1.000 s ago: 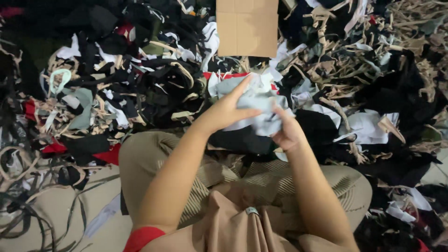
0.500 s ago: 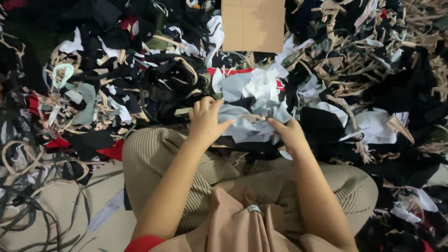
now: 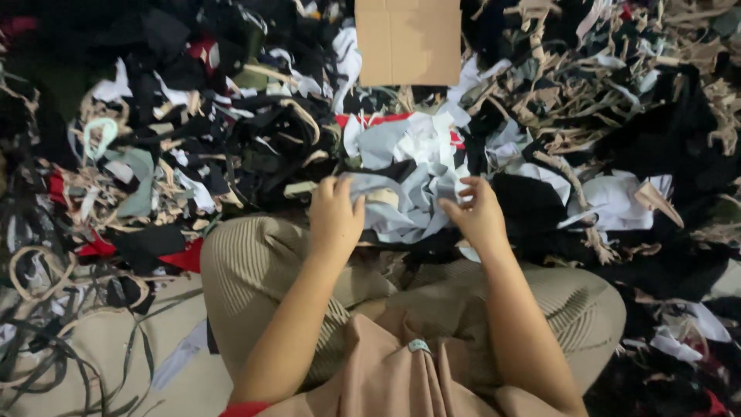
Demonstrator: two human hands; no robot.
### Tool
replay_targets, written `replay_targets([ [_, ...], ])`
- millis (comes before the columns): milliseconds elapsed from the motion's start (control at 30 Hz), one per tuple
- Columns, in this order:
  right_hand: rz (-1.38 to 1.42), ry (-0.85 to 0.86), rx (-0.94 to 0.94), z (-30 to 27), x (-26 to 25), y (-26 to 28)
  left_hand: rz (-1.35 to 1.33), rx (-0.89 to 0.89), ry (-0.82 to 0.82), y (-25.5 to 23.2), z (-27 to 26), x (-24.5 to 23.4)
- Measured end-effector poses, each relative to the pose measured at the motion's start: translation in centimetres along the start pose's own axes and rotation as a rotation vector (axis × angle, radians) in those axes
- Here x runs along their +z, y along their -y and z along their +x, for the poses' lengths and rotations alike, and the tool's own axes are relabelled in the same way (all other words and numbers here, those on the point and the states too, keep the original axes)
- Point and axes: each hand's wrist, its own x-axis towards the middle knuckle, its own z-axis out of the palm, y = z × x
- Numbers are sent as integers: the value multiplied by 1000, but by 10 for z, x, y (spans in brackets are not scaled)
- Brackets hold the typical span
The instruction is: Sorting and stacking small fabric scraps onto a cardboard base from a large pile
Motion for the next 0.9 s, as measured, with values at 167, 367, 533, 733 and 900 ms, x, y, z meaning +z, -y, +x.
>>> replay_targets([
  [167,-125,219,-145,6,21,-19,79,-23,156,18,3,28],
  [367,-255,64,-75,-1,9,12,-15,89,77,0,13,46],
  [533,-265,44,-112,19,12,-42,-174,71,115,-4,13,50],
  [733,-149,62,-114,27,17,-38,-52,352,-264,-24,11,46],
  [900,-177,201,-197,12,15,-3,-47,673,-160,-29,11,103],
])
